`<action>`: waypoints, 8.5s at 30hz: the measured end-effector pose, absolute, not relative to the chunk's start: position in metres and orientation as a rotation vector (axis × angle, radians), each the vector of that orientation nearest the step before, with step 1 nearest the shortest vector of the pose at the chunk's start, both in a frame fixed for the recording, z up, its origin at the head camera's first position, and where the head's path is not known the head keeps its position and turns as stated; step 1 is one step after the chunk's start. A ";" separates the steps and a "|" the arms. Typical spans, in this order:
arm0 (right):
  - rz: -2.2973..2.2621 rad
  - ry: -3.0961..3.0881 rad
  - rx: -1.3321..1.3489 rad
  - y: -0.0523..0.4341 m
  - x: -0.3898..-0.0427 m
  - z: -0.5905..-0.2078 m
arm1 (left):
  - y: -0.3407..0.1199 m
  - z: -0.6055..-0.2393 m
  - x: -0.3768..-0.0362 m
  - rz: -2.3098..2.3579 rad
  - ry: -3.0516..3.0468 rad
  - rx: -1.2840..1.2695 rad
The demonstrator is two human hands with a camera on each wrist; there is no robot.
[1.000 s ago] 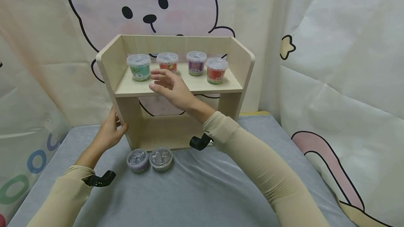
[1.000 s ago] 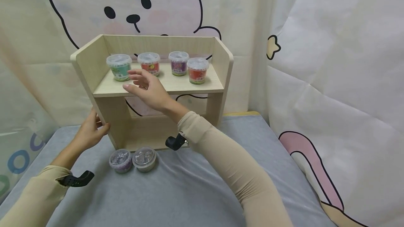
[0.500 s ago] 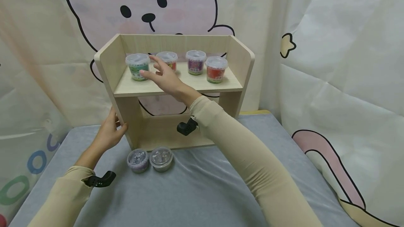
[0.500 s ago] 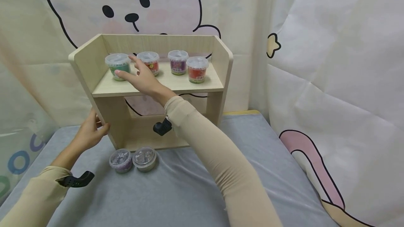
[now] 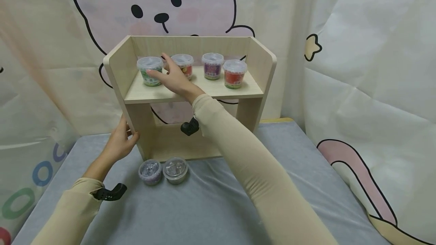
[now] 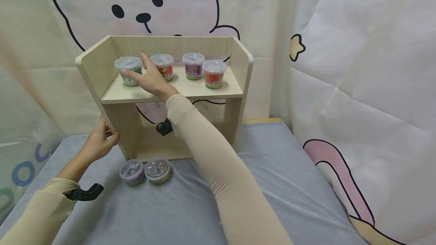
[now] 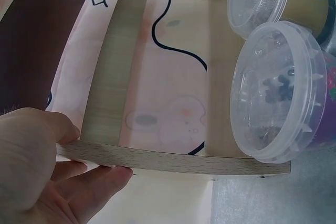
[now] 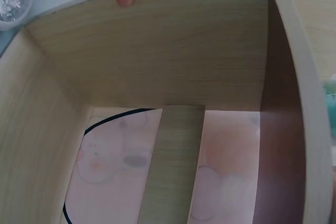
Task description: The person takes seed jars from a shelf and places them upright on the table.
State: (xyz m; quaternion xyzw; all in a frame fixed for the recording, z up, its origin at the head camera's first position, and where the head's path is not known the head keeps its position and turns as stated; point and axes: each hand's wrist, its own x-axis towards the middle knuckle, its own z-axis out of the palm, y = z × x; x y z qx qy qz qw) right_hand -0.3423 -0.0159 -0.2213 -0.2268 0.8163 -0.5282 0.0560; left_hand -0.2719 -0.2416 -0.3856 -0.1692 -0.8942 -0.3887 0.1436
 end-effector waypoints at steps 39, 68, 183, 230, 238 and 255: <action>-1.762 2.383 -0.641 -0.022 -0.344 -0.225 | -0.243 -0.388 -0.274 -1.078 -2.542 -0.496; -1.855 2.093 -0.758 0.001 -0.333 -0.228 | -0.239 -0.395 -0.274 -1.103 -2.554 -0.486; -1.471 1.965 -0.767 0.133 -0.266 -0.470 | -0.240 -0.399 -0.273 -1.065 -2.557 -0.406; -1.699 2.023 -1.066 0.117 -0.266 -0.251 | -0.239 -0.400 -0.270 -1.096 -2.533 -0.448; -1.837 1.982 -0.957 0.109 -0.281 -0.228 | -0.240 -0.398 -0.268 -1.089 -2.540 -0.440; -1.955 2.133 -0.697 0.087 -0.320 -0.215 | -0.240 -0.403 -0.272 -1.097 -2.534 -0.462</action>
